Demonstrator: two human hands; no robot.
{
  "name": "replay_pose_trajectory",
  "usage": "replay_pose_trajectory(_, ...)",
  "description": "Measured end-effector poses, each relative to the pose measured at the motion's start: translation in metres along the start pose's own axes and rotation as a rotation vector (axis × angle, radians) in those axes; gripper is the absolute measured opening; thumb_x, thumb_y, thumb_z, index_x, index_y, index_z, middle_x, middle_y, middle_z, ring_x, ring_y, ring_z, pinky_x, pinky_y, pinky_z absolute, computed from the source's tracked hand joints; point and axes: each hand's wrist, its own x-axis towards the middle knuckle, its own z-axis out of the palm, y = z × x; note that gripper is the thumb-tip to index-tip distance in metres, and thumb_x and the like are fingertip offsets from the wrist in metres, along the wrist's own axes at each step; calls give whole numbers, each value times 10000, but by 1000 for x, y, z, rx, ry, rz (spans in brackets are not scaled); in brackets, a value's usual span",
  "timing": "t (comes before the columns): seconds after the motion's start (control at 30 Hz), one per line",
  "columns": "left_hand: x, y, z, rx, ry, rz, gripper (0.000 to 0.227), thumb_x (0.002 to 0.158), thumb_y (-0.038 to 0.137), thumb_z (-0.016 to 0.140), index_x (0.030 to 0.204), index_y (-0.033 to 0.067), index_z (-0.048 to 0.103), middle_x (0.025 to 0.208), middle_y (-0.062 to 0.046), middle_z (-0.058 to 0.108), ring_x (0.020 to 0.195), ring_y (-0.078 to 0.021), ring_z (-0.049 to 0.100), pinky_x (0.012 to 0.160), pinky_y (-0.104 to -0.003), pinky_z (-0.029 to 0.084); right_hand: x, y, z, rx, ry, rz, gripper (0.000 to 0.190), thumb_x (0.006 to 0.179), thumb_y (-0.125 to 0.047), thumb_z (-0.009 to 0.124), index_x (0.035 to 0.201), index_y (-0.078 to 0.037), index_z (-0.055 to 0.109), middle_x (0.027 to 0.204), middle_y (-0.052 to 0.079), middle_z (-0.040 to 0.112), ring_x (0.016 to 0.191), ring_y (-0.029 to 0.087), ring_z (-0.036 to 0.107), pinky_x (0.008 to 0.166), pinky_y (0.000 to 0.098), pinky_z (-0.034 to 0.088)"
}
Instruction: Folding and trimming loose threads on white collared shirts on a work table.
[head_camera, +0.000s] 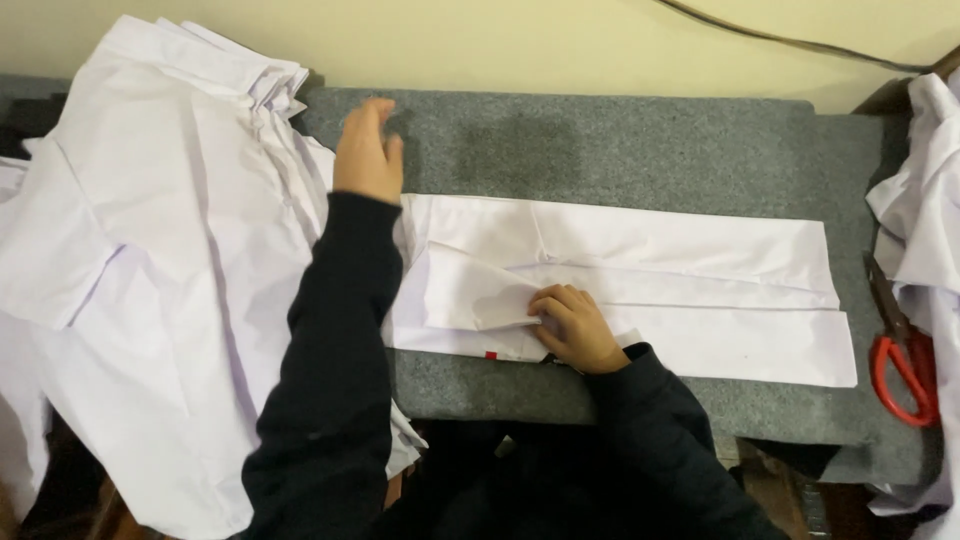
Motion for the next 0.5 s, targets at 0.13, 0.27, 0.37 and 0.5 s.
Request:
replay_pose_trajectory(0.13,-105,35,-47,224,-479,-210,433,982,492,620,1226,137,577,976,-122,729,1000,-361,720,859,-518,570,-2,3,4,-76,65,-13,210,840,-193,764,1036,-196,688,1070,-15,622,942,214,633,840,352,472)
replay_pose_trajectory(0.27,-166,30,-33,340,-721,-486,632,1008,734,416,1158,159,632,1031,-110,759,1025,-326,741,864,-485,577,-6,9,7,-47,134,-55,174,834,-165,777,999,-184,724,983,13,554,855,237,584,813,363,468)
replay_pose_trajectory(0.37,-196,11,-9,270,-652,-518,623,980,757,461,1182,174,550,1011,-41,759,1012,-273,744,854,-443,585,-4,6,5,-38,131,-101,143,844,-185,772,982,-192,734,947,5,547,818,220,569,781,349,461)
replay_pose_trajectory(0.5,-202,3,-2,219,-585,-500,435,995,635,560,1026,202,586,971,-42,757,998,-328,740,852,-463,577,1,-3,-2,19,134,-119,108,859,-209,780,948,-168,732,885,0,552,797,215,559,747,347,439)
